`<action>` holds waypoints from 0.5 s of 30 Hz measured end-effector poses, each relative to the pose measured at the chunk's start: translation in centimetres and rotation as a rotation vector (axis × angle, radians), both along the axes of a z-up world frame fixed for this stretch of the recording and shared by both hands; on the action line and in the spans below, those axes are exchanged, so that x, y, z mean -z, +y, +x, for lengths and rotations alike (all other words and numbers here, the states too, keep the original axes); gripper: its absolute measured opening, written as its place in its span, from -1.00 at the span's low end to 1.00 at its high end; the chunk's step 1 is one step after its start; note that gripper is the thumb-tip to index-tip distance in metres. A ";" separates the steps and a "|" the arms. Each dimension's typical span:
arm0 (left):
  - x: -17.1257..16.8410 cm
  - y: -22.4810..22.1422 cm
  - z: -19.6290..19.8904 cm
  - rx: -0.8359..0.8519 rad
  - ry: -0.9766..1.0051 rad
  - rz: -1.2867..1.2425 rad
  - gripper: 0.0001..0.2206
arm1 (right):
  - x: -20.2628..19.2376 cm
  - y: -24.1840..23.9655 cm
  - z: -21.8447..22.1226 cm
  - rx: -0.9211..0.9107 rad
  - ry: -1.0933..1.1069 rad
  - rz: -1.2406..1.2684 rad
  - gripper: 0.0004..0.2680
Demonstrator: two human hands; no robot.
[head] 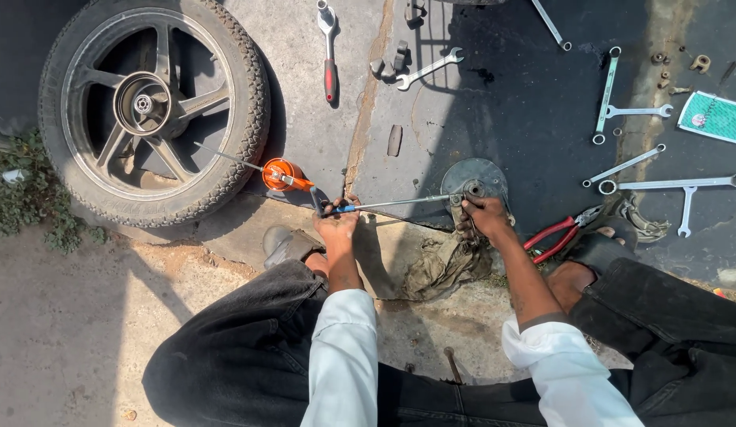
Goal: Replacing or repairing the drum brake shoes and components of a motorcycle wheel.
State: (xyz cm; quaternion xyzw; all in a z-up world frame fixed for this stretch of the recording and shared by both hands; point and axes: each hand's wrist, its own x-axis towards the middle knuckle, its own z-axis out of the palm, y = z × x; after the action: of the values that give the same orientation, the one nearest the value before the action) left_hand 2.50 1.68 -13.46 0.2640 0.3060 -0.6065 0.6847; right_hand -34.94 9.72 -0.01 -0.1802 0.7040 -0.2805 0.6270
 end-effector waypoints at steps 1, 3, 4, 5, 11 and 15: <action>-0.7 0.0 0.9 -0.003 -0.001 -0.004 -0.57 | 0.0 -0.1 0.2 -0.003 -0.001 -0.004 -0.79; -2.0 0.1 2.1 0.607 0.208 -0.954 -0.58 | 0.0 -0.1 0.0 0.010 -0.004 -0.005 -0.78; -4.3 -0.6 2.7 0.608 0.212 -0.956 -0.58 | 0.0 -0.3 0.0 0.013 0.000 -0.006 -0.78; -6.5 -1.1 3.4 0.738 0.026 -0.385 -0.56 | 0.0 -0.3 0.0 0.016 -0.003 -0.002 -0.78; -8.4 -3.5 5.6 1.341 -0.581 0.107 -0.69 | 0.1 -0.5 -0.3 0.034 -0.030 0.032 -0.77; -7.7 -3.0 0.6 0.834 -1.738 -0.244 -0.60 | -0.5 -0.2 0.0 0.032 -0.029 0.032 -0.78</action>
State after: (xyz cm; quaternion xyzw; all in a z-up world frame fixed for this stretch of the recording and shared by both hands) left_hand 3.07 -1.32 -5.80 0.6342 -0.4896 -0.4217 0.4247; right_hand -34.96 9.50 0.45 -0.1549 0.7019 -0.2819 0.6355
